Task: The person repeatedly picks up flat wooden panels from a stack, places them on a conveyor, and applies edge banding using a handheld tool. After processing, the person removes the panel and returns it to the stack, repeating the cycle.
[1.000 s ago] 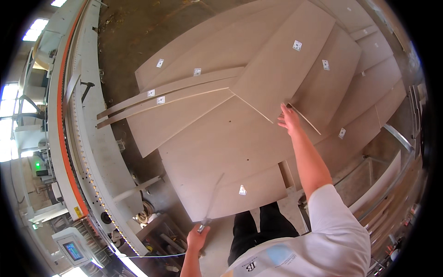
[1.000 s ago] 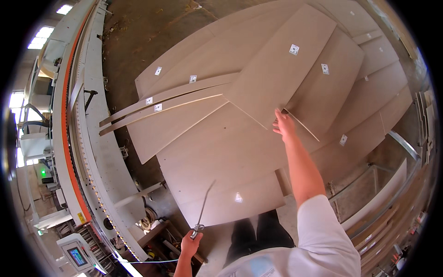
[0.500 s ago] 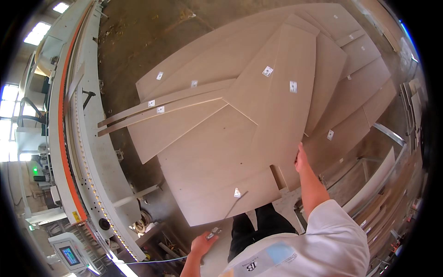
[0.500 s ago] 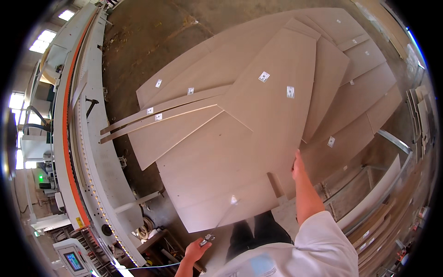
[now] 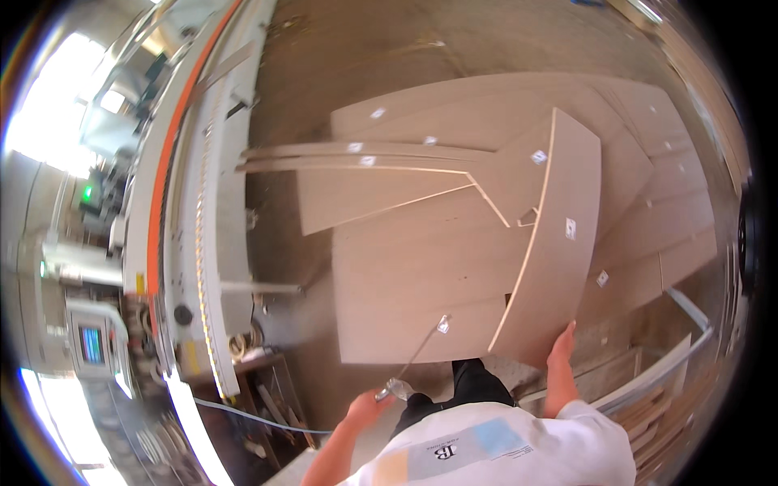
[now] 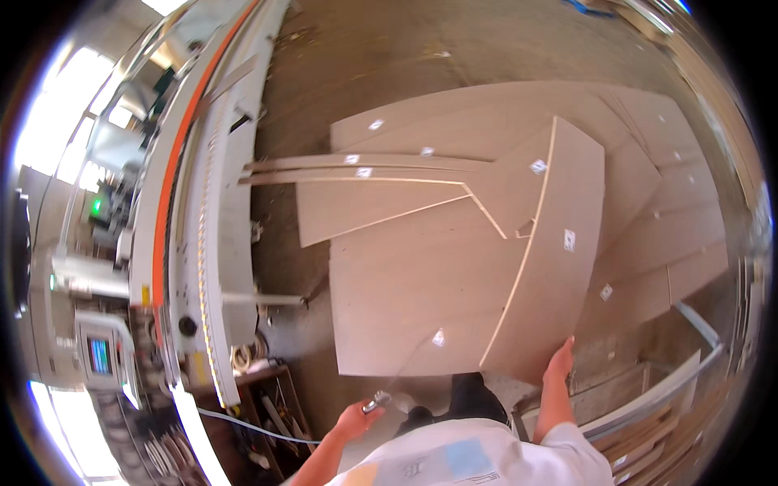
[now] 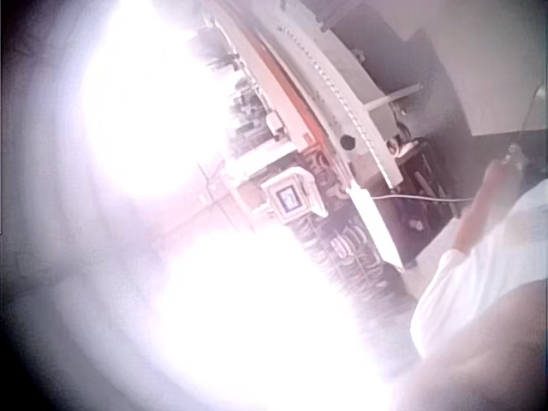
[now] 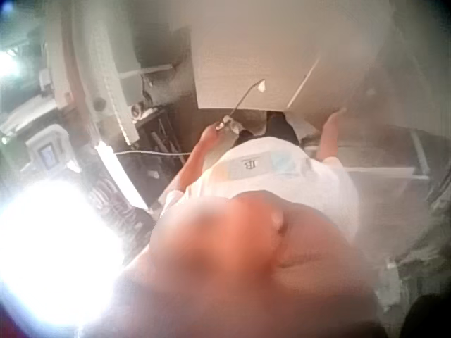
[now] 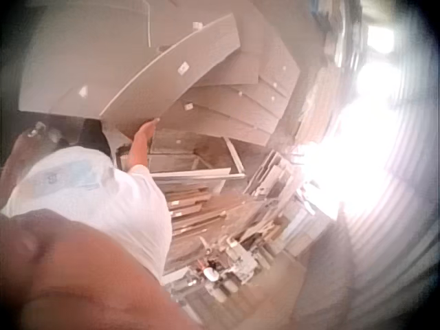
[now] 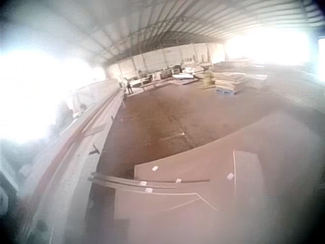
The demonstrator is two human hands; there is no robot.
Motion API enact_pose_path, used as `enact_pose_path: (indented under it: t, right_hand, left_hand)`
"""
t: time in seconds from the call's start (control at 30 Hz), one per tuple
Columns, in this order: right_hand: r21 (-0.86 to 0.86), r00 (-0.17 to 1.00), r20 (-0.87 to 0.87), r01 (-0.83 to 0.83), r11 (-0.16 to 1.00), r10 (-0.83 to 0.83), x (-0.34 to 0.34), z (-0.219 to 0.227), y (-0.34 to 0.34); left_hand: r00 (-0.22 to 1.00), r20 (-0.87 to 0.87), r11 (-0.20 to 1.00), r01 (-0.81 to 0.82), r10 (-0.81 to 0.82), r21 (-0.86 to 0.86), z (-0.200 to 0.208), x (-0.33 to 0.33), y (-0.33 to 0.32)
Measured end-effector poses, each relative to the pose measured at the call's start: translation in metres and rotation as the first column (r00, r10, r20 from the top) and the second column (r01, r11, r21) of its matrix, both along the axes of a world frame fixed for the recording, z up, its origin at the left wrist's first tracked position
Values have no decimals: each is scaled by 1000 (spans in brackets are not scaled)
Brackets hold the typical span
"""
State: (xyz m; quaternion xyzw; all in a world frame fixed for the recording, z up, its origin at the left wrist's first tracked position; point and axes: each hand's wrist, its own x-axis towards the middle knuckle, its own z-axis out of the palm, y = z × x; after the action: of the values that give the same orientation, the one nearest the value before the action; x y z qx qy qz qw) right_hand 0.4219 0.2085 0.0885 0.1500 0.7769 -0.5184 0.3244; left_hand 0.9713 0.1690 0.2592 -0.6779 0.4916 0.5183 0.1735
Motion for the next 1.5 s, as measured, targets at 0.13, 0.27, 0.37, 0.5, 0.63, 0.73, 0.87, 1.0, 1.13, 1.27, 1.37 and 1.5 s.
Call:
enact_pose_path:
  t: [0.13, 0.27, 0.37, 0.5, 0.63, 0.73, 0.87, 1.0, 1.13, 1.27, 1.37, 1.5]
  right_hand:
    - [-81, 995, 3, -99, 992, 100, 60, 32, 38]
    - [-183, 974, -23, -226, 957, 226, 119, 39, 63]
    - [-263, 936, -20, -343, 902, 350, 204, 96, 50]
    - [-237, 852, -88, -521, 820, 516, 287, 111, 49]
    - [-133, 731, -73, -682, 719, 679, 370, 121, 38]
    - [-93, 588, -46, -807, 583, 807, 432, 127, 17]
    - [26, 302, -122, -951, 308, 945, 522, 155, -11]
    - [69, 140, -220, -985, 158, 965, 586, 128, -42]
    - [415, -250, -308, -904, -107, 918, 665, 138, -85]
    - [548, -534, -245, -765, -339, 809, 739, 150, -144]
    - [562, -611, -251, -723, -401, 750, 791, 158, -175]
    - [617, -683, -228, -653, -440, 694, 848, 166, -226]
  left_hand:
    - [933, -161, 936, -340, 322, -93, -15, 44, 43]
    - [801, -315, 831, -553, 509, -65, 18, 84, 78]
    - [658, -433, 738, -674, 616, 26, 39, 115, 115]
    - [516, -600, 709, -695, 611, 123, 61, 143, 141]
    - [428, -776, 750, -656, 463, 85, 98, 181, 149]
    - [378, -808, 736, -670, 452, 98, 106, 217, 161]
    - [158, -820, 511, -840, 550, 181, 68, 261, 179]
    - [223, -751, 462, -879, 622, 121, 70, 311, 177]
    - [232, -655, 384, -918, 719, 96, 79, 355, 168]
    - [165, -650, 291, -953, 742, 90, 53, 391, 151]
    - [71, -626, 205, -968, 777, 145, 40, 420, 132]
    - [64, -663, 197, -972, 746, 128, 21, 454, 109]
